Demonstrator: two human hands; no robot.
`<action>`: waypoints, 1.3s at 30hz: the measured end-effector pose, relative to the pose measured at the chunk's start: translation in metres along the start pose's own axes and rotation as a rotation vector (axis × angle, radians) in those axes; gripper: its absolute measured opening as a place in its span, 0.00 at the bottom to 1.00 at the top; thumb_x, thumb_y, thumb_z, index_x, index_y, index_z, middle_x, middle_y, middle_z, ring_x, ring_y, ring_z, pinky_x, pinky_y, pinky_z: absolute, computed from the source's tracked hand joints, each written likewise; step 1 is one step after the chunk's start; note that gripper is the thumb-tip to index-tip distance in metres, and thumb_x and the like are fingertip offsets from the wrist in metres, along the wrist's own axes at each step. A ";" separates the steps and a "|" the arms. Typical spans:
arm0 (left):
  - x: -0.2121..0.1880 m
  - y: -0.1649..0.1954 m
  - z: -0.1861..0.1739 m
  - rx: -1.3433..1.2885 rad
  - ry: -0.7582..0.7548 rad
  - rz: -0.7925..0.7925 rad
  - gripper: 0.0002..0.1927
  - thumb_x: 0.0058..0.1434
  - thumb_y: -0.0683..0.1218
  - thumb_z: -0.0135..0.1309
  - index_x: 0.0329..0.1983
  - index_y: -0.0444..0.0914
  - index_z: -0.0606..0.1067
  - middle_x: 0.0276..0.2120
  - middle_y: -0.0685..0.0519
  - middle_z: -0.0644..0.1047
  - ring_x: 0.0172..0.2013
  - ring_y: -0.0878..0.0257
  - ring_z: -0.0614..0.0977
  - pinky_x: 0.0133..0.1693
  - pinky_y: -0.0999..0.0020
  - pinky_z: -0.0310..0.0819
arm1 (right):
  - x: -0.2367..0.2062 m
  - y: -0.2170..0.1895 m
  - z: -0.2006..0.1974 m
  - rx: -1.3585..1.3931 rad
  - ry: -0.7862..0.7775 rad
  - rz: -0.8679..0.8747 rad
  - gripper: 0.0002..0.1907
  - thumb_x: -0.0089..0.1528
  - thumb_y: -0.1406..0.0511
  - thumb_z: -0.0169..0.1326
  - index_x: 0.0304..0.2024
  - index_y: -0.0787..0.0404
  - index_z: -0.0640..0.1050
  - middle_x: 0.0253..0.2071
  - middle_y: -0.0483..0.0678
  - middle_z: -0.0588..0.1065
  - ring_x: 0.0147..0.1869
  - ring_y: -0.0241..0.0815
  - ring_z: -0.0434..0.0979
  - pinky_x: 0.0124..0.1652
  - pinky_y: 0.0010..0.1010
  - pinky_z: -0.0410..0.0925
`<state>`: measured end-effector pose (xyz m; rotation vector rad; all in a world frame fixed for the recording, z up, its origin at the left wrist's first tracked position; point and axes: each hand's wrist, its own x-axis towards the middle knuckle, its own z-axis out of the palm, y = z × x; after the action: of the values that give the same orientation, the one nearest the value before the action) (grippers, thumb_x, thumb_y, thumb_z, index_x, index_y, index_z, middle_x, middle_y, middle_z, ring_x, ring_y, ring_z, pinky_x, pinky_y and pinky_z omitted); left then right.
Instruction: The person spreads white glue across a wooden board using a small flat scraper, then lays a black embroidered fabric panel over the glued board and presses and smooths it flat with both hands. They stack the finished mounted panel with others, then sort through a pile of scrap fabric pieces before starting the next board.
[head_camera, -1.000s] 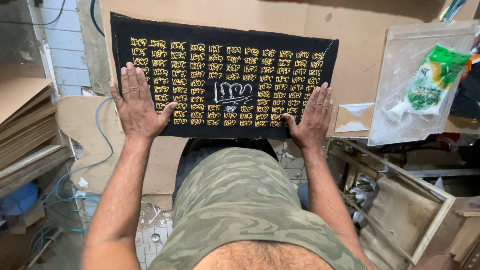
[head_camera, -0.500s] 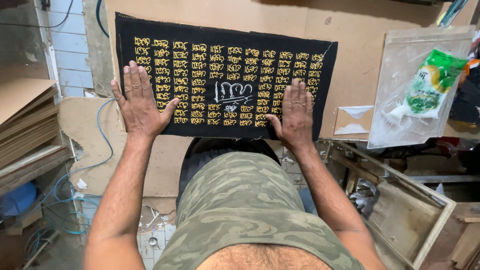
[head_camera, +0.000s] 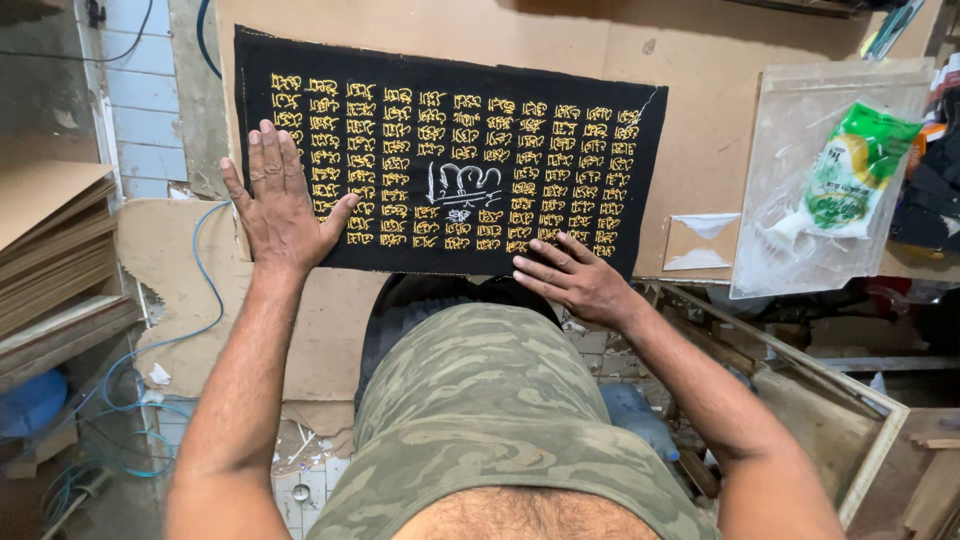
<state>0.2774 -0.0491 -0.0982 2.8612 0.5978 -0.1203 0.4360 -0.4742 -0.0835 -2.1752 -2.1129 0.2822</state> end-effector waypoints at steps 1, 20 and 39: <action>0.001 0.003 0.000 0.005 -0.008 -0.015 0.58 0.69 0.75 0.46 0.81 0.28 0.44 0.80 0.36 0.45 0.80 0.46 0.43 0.72 0.33 0.24 | 0.000 -0.001 -0.001 0.043 0.041 -0.006 0.28 0.65 0.63 0.52 0.69 0.47 0.69 0.73 0.39 0.64 0.79 0.43 0.58 0.74 0.47 0.52; -0.016 0.225 0.043 0.005 0.020 0.511 0.68 0.50 0.86 0.41 0.78 0.33 0.55 0.78 0.43 0.53 0.77 0.53 0.49 0.74 0.47 0.32 | 0.039 0.098 -0.021 0.031 0.235 1.117 0.59 0.67 0.30 0.28 0.77 0.73 0.44 0.81 0.66 0.39 0.86 0.59 0.34 0.79 0.51 0.37; -0.016 0.289 0.063 0.014 0.203 0.453 0.47 0.68 0.72 0.41 0.78 0.34 0.58 0.77 0.43 0.53 0.77 0.54 0.49 0.74 0.54 0.31 | -0.036 0.007 0.020 0.242 0.447 0.953 0.57 0.68 0.33 0.31 0.77 0.74 0.45 0.81 0.69 0.41 0.86 0.65 0.35 0.79 0.54 0.35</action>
<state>0.3773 -0.3278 -0.1022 2.9586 -0.0306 0.2407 0.4376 -0.5120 -0.1024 -2.5889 -0.6877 0.0796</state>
